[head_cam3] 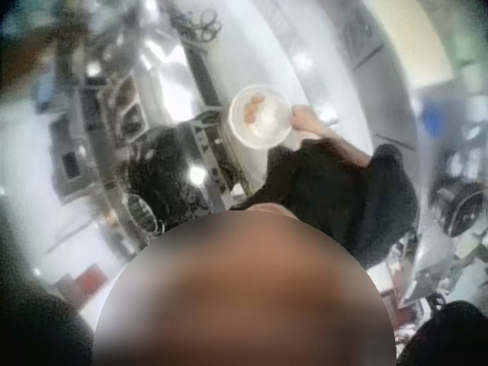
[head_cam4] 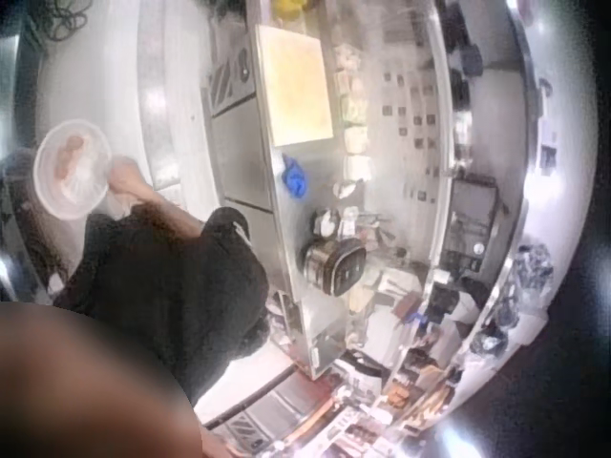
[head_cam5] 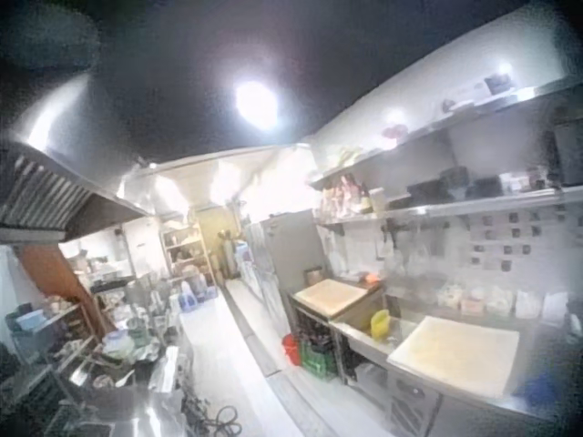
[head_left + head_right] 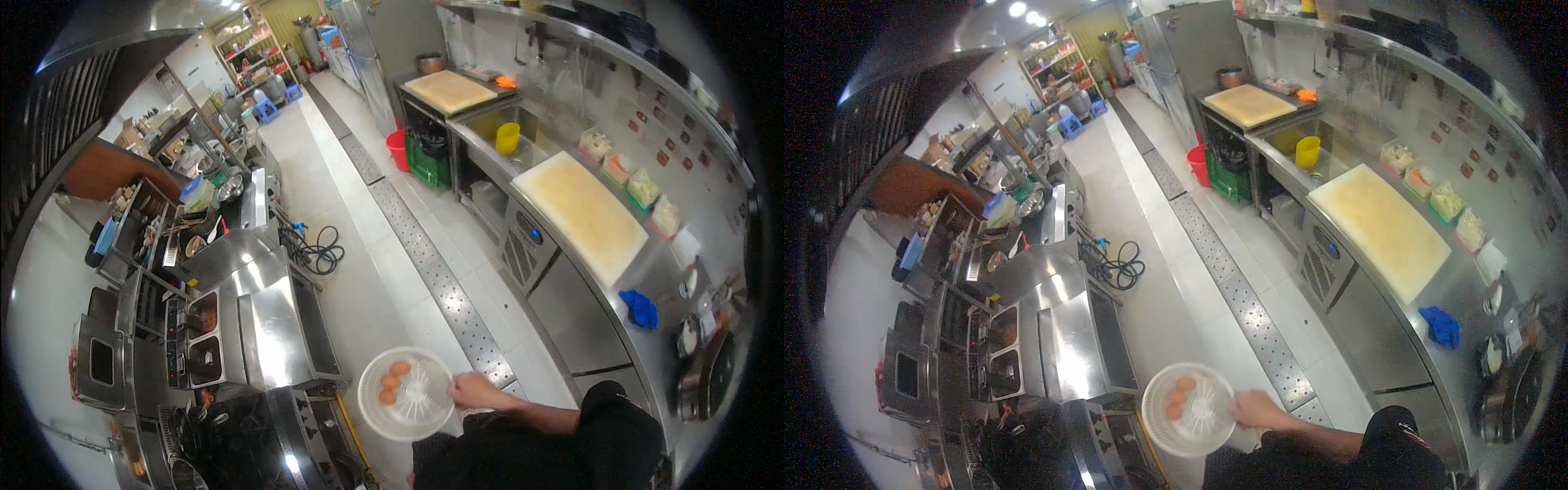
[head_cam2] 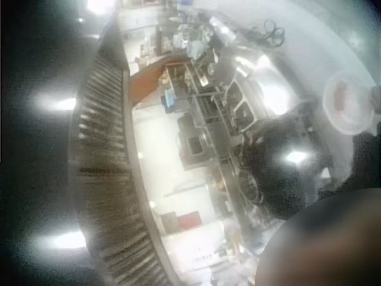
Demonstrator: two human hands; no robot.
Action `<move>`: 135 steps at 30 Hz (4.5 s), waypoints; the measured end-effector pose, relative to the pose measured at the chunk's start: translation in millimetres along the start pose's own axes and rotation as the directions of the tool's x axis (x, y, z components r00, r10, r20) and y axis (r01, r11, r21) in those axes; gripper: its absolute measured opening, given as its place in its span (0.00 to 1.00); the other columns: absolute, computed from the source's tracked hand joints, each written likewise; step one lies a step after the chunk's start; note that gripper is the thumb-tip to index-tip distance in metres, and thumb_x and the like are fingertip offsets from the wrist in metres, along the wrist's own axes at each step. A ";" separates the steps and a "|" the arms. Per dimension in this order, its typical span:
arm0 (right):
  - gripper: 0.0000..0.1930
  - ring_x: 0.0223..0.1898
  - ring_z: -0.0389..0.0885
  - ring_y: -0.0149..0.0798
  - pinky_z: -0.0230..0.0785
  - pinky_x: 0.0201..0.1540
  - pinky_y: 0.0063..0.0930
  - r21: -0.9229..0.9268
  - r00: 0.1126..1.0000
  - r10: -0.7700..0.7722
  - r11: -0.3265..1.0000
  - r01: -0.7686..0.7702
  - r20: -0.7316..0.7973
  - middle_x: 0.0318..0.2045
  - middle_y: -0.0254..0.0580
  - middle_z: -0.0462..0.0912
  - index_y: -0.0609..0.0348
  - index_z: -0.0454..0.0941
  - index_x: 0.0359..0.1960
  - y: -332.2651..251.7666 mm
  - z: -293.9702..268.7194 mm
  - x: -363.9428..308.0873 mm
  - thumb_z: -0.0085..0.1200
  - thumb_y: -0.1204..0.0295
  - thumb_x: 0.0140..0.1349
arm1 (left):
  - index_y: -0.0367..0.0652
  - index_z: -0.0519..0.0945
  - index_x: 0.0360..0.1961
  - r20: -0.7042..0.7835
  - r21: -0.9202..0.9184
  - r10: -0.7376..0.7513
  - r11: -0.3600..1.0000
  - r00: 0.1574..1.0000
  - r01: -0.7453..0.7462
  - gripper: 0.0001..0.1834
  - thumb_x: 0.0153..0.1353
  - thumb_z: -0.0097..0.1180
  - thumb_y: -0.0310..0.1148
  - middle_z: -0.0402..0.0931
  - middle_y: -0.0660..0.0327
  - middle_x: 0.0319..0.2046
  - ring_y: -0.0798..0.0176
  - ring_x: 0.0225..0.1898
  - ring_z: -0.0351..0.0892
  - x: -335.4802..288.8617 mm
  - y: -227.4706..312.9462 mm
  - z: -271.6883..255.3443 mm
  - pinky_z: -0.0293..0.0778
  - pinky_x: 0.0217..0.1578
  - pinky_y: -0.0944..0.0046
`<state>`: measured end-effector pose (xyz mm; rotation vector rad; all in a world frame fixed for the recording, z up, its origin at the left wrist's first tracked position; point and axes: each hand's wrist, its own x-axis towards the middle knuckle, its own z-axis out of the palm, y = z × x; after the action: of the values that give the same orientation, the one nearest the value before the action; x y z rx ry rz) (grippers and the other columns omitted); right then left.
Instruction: The person retrieves eggs from a carton, places them into a white basket, and then transfers them into a metal pot in the sink. The person handles the eggs one by one and moves between the storage area and the sink.
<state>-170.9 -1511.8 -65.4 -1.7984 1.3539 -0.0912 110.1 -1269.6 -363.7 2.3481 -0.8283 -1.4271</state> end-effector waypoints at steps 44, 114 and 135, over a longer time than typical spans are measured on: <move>0.21 0.27 0.91 0.41 0.84 0.32 0.35 0.332 0.985 0.064 0.943 -0.006 -0.163 0.26 0.51 0.89 0.74 0.84 0.41 -157.8 -781.9 1327.1 0.48 0.63 0.73 | 0.38 0.86 0.52 0.177 -0.005 -0.313 0.948 0.933 0.319 0.31 0.68 0.51 0.56 0.87 0.49 0.49 0.48 0.46 0.87 974.8 1063.6 -334.7 0.79 0.51 0.50; 0.36 0.42 0.90 0.45 0.81 0.49 0.38 0.051 0.934 -0.273 0.955 0.291 -0.229 0.62 0.58 0.81 0.60 0.70 0.74 -857.1 -1726.5 3889.1 0.63 0.54 0.70 | 0.28 0.67 0.70 -0.178 -0.894 0.048 0.409 0.983 -0.182 0.26 0.71 0.47 0.23 0.80 0.42 0.58 0.49 0.51 0.89 2695.5 2967.3 -1548.1 0.90 0.50 0.53; 0.65 0.76 0.62 0.64 0.65 0.74 0.50 -0.237 0.865 -0.343 0.933 0.270 -0.365 0.75 0.70 0.62 0.68 0.51 0.79 -1008.9 -1848.7 4549.1 0.83 0.59 0.45 | 0.28 0.58 0.73 -0.369 -0.927 -0.297 0.043 0.881 -0.373 0.32 0.67 0.46 0.20 0.72 0.40 0.64 0.39 0.61 0.80 3236.5 3181.7 -1887.6 0.84 0.63 0.41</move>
<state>1485.1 -6243.1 -121.9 -2.2271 1.3682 -0.5573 1849.4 -5864.1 -201.4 1.2509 0.3426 -0.7308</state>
